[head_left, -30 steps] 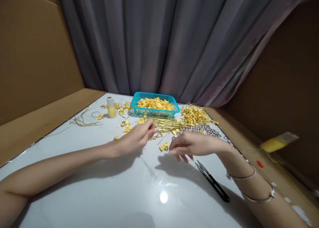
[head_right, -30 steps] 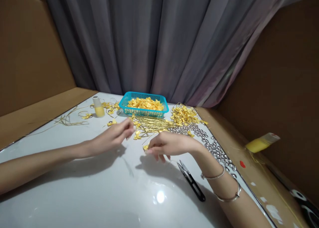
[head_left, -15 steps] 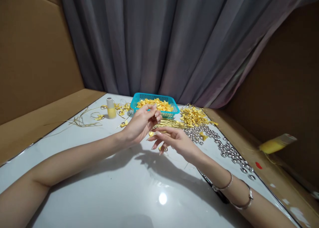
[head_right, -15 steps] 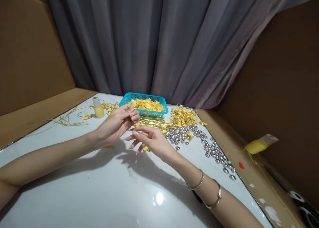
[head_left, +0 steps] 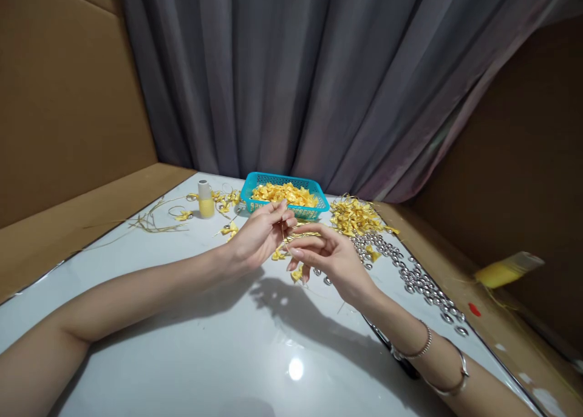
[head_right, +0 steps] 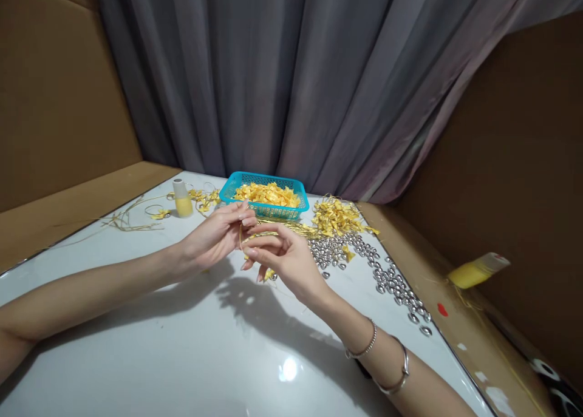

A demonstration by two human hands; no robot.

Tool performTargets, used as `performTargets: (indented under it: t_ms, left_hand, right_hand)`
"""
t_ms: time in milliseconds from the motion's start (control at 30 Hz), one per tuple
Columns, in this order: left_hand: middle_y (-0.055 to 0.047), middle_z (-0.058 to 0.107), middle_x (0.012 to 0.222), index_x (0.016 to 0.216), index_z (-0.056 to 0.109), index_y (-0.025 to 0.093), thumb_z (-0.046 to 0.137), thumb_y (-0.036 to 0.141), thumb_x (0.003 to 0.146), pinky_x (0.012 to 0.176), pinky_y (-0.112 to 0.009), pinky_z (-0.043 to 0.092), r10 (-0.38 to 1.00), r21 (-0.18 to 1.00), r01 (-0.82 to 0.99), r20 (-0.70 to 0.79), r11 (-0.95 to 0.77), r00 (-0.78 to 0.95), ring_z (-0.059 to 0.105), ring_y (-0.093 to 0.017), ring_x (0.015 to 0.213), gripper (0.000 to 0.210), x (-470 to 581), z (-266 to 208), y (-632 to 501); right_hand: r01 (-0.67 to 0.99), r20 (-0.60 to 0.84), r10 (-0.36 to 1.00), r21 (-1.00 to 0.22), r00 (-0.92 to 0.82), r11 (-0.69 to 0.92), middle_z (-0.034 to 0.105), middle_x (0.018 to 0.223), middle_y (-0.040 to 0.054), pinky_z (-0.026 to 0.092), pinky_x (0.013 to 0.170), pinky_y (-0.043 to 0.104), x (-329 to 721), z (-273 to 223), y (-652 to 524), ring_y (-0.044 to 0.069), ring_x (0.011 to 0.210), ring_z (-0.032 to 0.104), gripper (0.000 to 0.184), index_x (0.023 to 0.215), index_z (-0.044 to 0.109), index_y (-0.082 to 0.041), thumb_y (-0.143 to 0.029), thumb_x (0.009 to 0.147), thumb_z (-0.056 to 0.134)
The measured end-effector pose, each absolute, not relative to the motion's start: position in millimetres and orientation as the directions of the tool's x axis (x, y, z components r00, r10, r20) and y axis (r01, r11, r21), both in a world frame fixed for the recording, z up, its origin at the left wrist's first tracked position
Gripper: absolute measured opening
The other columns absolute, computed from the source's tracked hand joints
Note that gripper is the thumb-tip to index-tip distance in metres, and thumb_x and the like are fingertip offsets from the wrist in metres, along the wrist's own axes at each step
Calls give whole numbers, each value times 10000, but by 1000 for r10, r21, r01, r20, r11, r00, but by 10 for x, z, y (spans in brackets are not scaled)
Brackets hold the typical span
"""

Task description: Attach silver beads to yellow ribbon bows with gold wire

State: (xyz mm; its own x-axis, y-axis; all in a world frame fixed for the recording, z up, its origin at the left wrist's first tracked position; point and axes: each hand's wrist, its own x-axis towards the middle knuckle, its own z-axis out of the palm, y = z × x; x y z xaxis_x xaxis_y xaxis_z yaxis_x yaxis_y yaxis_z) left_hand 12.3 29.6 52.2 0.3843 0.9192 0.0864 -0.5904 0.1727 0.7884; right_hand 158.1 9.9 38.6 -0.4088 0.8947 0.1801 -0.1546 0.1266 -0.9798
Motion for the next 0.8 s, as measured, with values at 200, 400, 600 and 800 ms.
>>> performTargets:
  t_ms: [200,400,600,800]
  left_hand:
    - [20,404,659,730,376,173,415,128,894,331,-229,414,884,816,-551,115,177,454,479,-109,452,175,111,462,314]
    - [28,384,579,689,380,162,318,146,930,387,-223,414,810,710,-489,-199,507,551,430,-82,410,249,105,550,306]
    - [53,337,547,686,362,151,238,-33,889,449,-131,359,831,472,-684,-286,556,478,387,-36,441,301,184,621,235]
    - [30,383,563,639,425,122,281,16,926,474,-171,354,822,606,-602,-165,520,545,386,-53,476,338,140,614,219]
  right_hand:
    - [-150,250,870,-967,-426,205,709,815,29,541,440,234,1585,402,87,143,596,666,216,927,613,-202,-206,730,700]
    - [83,381,735,-857,-560,508,697,811,11,583,545,269,1605,327,78,117,616,648,209,975,701,-251,-173,811,597]
    - [219,603,596,-582,-530,783,682,692,12,537,572,258,1609,298,36,108,573,607,133,892,708,-205,-152,815,613]
    - [54,648,589,-650,-483,758,646,816,33,517,547,221,1646,426,49,111,687,600,115,803,730,-205,-117,762,669]
